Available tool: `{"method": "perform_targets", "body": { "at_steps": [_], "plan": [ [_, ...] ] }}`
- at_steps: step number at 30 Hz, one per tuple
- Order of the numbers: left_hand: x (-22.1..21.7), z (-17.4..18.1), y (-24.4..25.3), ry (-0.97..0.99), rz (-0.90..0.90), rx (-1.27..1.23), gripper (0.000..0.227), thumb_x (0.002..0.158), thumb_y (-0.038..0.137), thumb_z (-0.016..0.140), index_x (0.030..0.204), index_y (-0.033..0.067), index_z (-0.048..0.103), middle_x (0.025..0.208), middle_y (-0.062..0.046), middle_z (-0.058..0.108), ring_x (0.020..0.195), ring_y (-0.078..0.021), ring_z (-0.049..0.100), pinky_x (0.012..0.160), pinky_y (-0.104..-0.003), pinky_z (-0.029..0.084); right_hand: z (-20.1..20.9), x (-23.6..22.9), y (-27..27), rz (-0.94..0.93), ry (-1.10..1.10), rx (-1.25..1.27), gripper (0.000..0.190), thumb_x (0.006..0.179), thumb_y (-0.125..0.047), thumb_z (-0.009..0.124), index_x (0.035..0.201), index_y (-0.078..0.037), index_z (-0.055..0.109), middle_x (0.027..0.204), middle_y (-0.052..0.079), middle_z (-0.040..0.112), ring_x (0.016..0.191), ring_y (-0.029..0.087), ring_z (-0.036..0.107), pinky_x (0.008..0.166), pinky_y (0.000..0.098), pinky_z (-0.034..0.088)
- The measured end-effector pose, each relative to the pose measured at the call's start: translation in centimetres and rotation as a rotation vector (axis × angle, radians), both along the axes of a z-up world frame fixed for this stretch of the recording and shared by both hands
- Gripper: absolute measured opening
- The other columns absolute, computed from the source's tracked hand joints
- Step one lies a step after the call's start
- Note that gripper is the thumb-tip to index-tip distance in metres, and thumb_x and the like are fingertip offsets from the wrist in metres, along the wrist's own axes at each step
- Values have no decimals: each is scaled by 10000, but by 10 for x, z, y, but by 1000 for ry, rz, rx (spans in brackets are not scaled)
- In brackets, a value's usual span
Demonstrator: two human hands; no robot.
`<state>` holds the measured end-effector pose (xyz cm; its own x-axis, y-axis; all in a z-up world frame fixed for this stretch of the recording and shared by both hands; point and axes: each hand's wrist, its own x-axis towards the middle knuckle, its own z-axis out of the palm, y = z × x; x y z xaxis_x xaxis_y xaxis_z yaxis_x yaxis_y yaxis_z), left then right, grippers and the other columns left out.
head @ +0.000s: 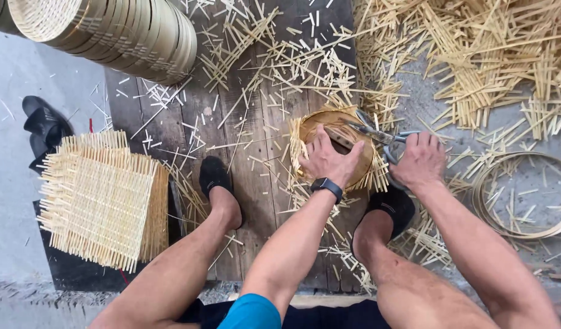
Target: The person is crafting a bamboo basket or container by weaving and trimming bamboo strips around a wooden form.
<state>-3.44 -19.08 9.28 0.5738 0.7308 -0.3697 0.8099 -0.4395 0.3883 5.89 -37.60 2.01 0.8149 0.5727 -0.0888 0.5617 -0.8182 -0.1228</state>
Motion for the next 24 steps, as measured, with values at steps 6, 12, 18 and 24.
{"method": "perform_targets", "body": {
  "at_steps": [6, 12, 18, 24],
  "plan": [
    [-4, 1, 17, 9, -225, 83, 1141, 683, 676, 709, 1549, 52, 308, 1457, -161, 559, 1335, -348, 500, 1165, -692, 124, -20, 32, -30, 12, 264, -170, 397, 1028, -411, 600, 1099, -31, 691, 1077, 191, 669, 997, 321, 669, 876, 467, 543],
    [-5, -6, 15, 83, -385, 47, 1191, 738, 699, 658, 1622, 45, 202, 1428, -196, 560, 1381, -361, 470, 1198, -705, 79, -11, 29, 0, 113, 36, -96, 539, 801, -468, 701, 1023, 22, 691, 984, 213, 674, 936, 334, 670, 798, 450, 558],
    [-8, 1, 16, 129, -404, 1, 1159, 676, 639, 675, 1592, 118, 192, 1477, -150, 531, 1392, -361, 435, 1105, -810, 62, -27, 25, -18, 66, 142, -42, 401, 856, -359, 702, 1027, 4, 689, 1030, 218, 665, 966, 353, 658, 815, 488, 545],
    [-9, 9, 13, 110, -416, -51, 1166, 658, 551, 716, 1610, 134, 188, 1466, -151, 535, 1356, -369, 457, 1107, -793, 120, -6, 20, 7, 111, -74, -73, 551, 833, -509, 675, 959, 26, 701, 912, 196, 671, 843, 313, 669, 715, 437, 568]
  ]
}}
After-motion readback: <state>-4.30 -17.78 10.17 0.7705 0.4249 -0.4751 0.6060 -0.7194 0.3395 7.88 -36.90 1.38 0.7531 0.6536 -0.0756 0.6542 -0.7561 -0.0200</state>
